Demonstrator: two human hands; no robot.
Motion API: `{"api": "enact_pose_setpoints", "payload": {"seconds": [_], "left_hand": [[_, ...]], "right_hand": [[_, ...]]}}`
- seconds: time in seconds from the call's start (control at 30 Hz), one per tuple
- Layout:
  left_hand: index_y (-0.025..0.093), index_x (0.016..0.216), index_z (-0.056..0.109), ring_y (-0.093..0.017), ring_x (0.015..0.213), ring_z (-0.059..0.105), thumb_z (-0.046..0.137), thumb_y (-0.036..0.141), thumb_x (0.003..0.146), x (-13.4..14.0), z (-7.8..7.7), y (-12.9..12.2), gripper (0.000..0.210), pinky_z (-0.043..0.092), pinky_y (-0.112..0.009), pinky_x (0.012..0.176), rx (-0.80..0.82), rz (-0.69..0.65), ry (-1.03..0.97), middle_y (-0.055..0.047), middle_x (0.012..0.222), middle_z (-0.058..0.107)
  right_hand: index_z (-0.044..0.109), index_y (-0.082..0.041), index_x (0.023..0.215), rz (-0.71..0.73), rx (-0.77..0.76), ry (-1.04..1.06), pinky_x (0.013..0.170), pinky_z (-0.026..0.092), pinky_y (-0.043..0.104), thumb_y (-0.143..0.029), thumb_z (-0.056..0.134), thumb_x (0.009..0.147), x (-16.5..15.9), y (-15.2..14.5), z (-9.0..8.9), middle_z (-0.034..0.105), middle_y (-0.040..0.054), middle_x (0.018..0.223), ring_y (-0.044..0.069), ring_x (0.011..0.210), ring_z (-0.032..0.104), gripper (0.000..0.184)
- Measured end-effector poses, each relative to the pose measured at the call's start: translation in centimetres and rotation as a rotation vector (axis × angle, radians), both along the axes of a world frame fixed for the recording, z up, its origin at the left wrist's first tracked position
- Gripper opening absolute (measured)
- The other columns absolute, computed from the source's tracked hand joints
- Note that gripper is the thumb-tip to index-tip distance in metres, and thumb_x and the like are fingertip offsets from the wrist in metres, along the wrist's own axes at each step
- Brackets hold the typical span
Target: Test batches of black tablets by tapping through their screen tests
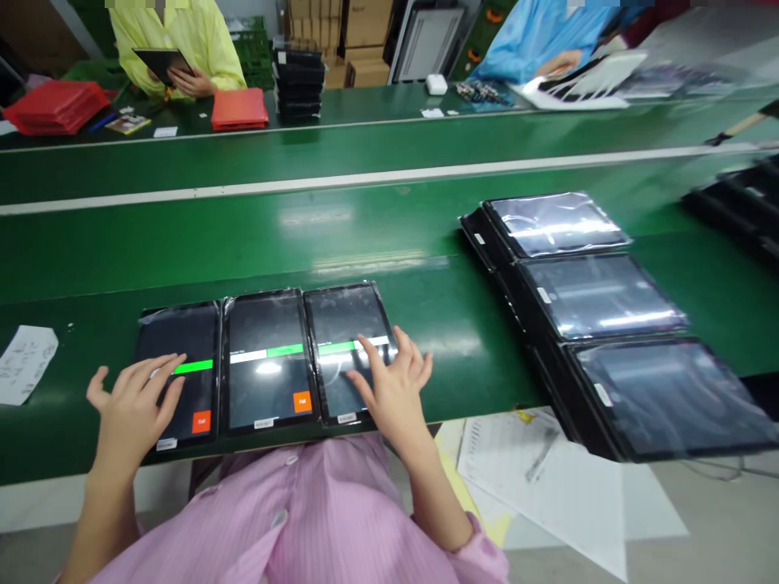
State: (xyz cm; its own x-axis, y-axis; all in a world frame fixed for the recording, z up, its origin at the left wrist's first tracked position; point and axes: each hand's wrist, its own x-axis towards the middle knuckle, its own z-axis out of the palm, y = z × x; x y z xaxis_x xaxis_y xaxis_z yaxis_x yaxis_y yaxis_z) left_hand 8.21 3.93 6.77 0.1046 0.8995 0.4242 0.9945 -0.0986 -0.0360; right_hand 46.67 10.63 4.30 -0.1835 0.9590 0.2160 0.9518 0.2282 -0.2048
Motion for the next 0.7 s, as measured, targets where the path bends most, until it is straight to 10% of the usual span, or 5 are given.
{"api": "enact_pose_setpoints", "payload": {"seconds": [0.2,0.43,0.57,0.7], "left_hand": [[0.021,0.130,0.064,-0.035,0.120,0.061,0.051,0.031,0.101,-0.6,1.3,2.8,0.034,0.020,-0.065,0.117,-0.169,-0.114,0.049,-0.014,0.135,0.065],[0.026,0.160,0.027,-0.041,0.153,0.022,0.058,0.044,0.096,-2.3,0.9,10.4,0.073,0.019,-0.071,0.117,-0.502,-0.242,0.016,-0.021,0.166,0.023],[0.030,0.163,0.006,-0.039,0.154,0.018,0.062,0.055,0.090,-4.6,1.3,12.6,0.095,0.002,-0.081,0.112,-0.740,-0.193,-0.182,-0.018,0.167,0.022],[0.028,0.161,0.024,-0.038,0.153,0.023,0.048,0.060,0.094,-8.2,2.4,11.1,0.078,0.006,-0.074,0.118,-0.562,-0.004,-0.398,-0.014,0.166,0.028]], "right_hand": [[0.061,-0.031,0.135,-0.035,-0.023,0.168,0.110,0.026,0.075,-0.055,0.045,0.099,3.7,2.1,-1.1,0.034,0.0170,0.151,0.042,0.139,0.036,0.046],[0.060,-0.024,0.122,-0.047,-0.298,1.058,0.085,0.055,0.039,-0.062,0.056,0.086,5.2,11.8,-3.8,0.067,0.0084,0.105,0.022,0.092,0.065,0.052],[0.062,-0.025,0.111,-0.100,-0.334,1.319,0.071,0.053,0.028,-0.064,0.066,0.077,4.8,13.9,-5.4,0.068,0.0034,0.093,0.016,0.079,0.064,0.052],[0.065,-0.025,0.107,-0.133,-0.329,1.412,0.074,0.053,0.030,-0.063,0.072,0.074,5.1,13.0,-6.0,0.069,0.0038,0.091,0.016,0.078,0.064,0.051]]}}
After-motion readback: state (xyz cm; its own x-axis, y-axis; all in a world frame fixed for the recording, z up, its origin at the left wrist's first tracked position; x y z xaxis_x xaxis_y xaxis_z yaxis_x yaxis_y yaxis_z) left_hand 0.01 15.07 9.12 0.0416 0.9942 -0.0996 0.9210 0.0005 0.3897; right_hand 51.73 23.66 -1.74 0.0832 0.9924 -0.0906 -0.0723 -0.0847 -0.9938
